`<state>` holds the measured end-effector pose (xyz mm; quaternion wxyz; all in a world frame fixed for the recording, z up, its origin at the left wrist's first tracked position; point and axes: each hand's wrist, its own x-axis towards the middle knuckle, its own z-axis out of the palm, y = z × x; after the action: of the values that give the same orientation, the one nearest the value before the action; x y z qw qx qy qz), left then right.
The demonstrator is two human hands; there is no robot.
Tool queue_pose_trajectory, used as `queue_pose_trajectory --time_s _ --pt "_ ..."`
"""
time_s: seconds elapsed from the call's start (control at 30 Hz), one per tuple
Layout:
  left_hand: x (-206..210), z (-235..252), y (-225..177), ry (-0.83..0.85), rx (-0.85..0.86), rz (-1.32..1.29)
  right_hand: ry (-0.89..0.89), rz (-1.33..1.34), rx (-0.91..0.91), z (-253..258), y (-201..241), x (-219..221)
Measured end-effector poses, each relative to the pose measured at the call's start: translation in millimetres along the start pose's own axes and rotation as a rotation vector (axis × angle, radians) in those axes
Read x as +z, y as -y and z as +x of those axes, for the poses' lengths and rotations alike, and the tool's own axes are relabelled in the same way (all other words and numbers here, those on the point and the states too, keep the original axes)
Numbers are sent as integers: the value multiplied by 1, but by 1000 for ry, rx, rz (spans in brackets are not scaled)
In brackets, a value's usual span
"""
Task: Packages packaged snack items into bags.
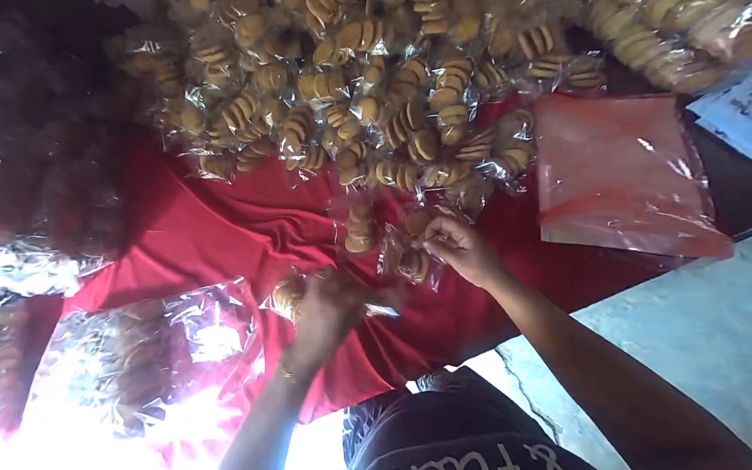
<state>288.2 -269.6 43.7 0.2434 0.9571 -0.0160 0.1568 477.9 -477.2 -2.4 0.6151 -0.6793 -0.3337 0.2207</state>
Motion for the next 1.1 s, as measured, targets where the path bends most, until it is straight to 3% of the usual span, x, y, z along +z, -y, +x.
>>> queue_pose_trajectory --time_s 0.07,0.2,0.27,0.47,0.57,0.67,0.73,0.8,0.9,0.97,1.1 --pt "40 -3 -16 21 188 60 160 -96 -89 -4 -5 10" --pt "83 -18 -1 -89 136 -84 392 164 -63 -26 -17 24" --pt "87 -27 1 -123 86 -61 372 128 -106 -42 -22 31" --pt "74 -49 -16 19 -65 23 292 -362 -276 -64 -13 54" --pt "57 -47 -15 152 -160 -482 178 -352 -395 -66 -33 56" --pt "47 -38 7 39 -191 -795 146 -124 -292 -60 -40 49" --pt "42 -30 21 -22 -205 -740 207 -69 -193 -59 -36 44" --pt "35 -19 31 77 -198 -672 247 -83 -154 -59 -34 42" --pt "35 -1 28 223 -89 -369 232 -160 -207 -61 -37 43" --pt "47 6 17 170 -18 -212 214 -249 -239 -65 -35 45" --pt "52 7 9 187 -76 -433 116 -399 -293 -69 -30 51"
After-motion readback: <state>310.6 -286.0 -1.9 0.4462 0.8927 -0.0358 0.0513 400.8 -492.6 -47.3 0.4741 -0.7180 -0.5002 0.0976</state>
